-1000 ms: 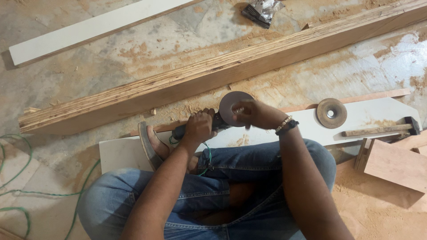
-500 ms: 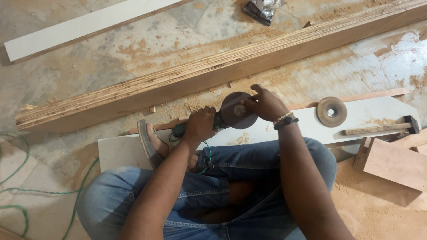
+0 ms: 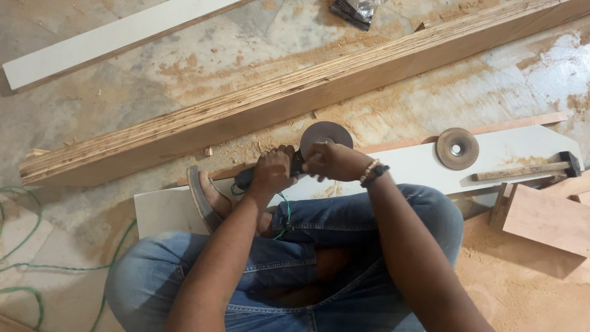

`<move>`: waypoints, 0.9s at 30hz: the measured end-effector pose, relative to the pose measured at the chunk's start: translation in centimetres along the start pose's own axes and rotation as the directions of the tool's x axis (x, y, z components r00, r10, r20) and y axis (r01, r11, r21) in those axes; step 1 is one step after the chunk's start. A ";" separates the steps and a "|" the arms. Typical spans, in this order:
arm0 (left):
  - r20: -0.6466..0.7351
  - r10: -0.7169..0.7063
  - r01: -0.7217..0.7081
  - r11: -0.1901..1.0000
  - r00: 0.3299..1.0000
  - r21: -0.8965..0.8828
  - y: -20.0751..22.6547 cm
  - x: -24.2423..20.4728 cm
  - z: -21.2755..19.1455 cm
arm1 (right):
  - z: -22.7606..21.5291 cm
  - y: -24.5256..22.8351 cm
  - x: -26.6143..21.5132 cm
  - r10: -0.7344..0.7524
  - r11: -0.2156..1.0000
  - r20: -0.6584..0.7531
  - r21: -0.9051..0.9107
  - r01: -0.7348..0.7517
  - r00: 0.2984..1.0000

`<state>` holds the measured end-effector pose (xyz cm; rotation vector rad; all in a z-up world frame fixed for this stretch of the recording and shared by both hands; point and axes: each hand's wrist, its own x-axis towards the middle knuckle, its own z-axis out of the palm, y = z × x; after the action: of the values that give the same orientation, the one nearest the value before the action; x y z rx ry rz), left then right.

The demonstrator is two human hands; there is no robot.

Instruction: The person uses a handheld angle grinder with a sanding disc to sand the edges and surface of a wooden board, then taps the tool with a hammer.

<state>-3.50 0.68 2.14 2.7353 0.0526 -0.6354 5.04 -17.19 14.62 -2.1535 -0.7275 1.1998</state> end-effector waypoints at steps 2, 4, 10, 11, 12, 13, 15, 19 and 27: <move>-0.098 0.051 -0.051 0.999 0.994 -0.003 0.0 -0.6 0.2 | 0.2 -0.4 0.7 -0.057 0.992 -0.018 0.110 0.059 0.998; -0.175 0.078 -0.083 0.996 0.981 -0.021 0.1 -0.9 0.0 | 0.5 -0.7 1.1 -0.101 0.988 -0.061 0.110 0.107 0.993; -0.330 0.151 -0.137 0.988 0.932 0.064 0.4 -0.9 0.2 | 1.2 -0.2 2.2 -0.242 0.968 -0.178 0.028 0.251 0.954; -0.329 0.163 -0.154 0.987 0.930 0.053 0.3 -0.9 0.1 | 1.3 0.2 2.5 -0.308 0.949 -0.192 0.009 0.316 0.932; -0.327 0.176 -0.172 0.984 0.929 0.042 0.2 -0.8 0.1 | 1.5 0.6 2.9 -0.313 0.948 -0.220 -0.013 0.318 0.924; -0.345 0.186 -0.181 0.982 0.920 0.046 0.2 -0.8 0.1 | 1.6 1.0 3.3 -0.316 0.948 -0.250 -0.034 0.318 0.915; -0.380 0.206 -0.199 0.978 0.902 0.056 0.2 -0.9 0.1 | 1.4 1.7 3.6 -0.300 0.953 -0.292 -0.054 0.297 0.908; -0.364 0.211 -0.194 0.977 0.907 0.084 0.3 -0.8 0.3 | 0.7 1.6 3.5 -0.158 0.984 -0.369 -0.139 0.113 0.916; -0.286 0.144 -0.137 0.990 0.947 0.047 1.1 -1.1 -1.0 | -4.0 2.8 0.4 0.205 0.965 -0.436 -0.058 -0.255 0.876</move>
<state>-3.96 0.01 3.80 2.8038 -0.0824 -0.1951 9.22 -19.76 14.21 -2.5365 -0.3595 0.7569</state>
